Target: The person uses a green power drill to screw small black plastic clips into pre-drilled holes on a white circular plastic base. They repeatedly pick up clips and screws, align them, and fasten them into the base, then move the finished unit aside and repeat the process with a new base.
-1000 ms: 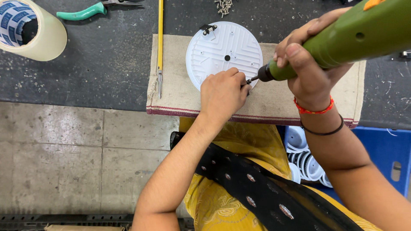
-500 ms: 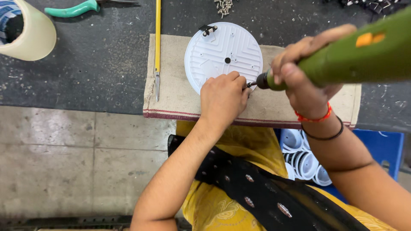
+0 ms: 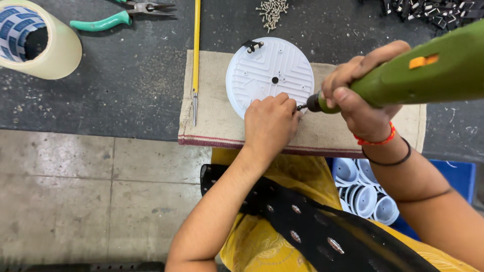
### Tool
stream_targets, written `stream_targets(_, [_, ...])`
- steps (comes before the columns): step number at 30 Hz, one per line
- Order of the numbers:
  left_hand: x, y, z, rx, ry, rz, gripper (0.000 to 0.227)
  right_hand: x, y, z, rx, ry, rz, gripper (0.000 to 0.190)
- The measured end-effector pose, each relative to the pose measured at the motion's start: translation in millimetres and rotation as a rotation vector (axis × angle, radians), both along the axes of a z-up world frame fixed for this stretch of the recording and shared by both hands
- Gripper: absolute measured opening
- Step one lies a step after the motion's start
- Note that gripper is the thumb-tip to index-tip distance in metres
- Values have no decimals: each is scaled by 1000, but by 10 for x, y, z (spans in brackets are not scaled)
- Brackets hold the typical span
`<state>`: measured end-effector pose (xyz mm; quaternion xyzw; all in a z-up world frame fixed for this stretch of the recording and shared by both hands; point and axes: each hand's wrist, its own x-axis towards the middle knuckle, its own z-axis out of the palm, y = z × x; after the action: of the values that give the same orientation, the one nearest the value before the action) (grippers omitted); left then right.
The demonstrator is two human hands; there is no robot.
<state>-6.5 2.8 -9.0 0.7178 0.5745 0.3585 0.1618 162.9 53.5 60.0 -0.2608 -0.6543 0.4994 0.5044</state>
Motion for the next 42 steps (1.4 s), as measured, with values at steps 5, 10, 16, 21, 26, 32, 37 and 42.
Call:
stream_targets(5, [-2, -24, -69, -87, -62, -13, 22, 62, 48, 99, -9, 89, 12, 37])
stream_targets(10, [-281, 529, -121, 23, -149, 104, 8, 377, 57, 318, -19, 164, -128, 31])
stream_targets(16, [-700, 1844, -523, 176, 51, 228, 7, 594, 52, 460, -2, 144, -199, 32])
stream_targets(21, [-549, 2224, -878, 145, 420, 216, 6, 657, 103, 451, 17, 132, -201, 34])
stream_targets(26, [-507, 2238, -784, 179, 535, 106, 4, 694, 149, 420, 59, 67, -169, 36])
stream_targets(32, [-539, 1678, -225, -4, 86, 48, 11, 692, 77, 377, 18, 77, -190, 40])
stream_targets(37, [-411, 657, 82, -58, -161, -263, 8, 631, 39, 366, 20, 114, -131, 41])
stream_targets(42, [-307, 154, 120, -149, -80, -371, 9, 589, 5, 401, 13, 88, -145, 43])
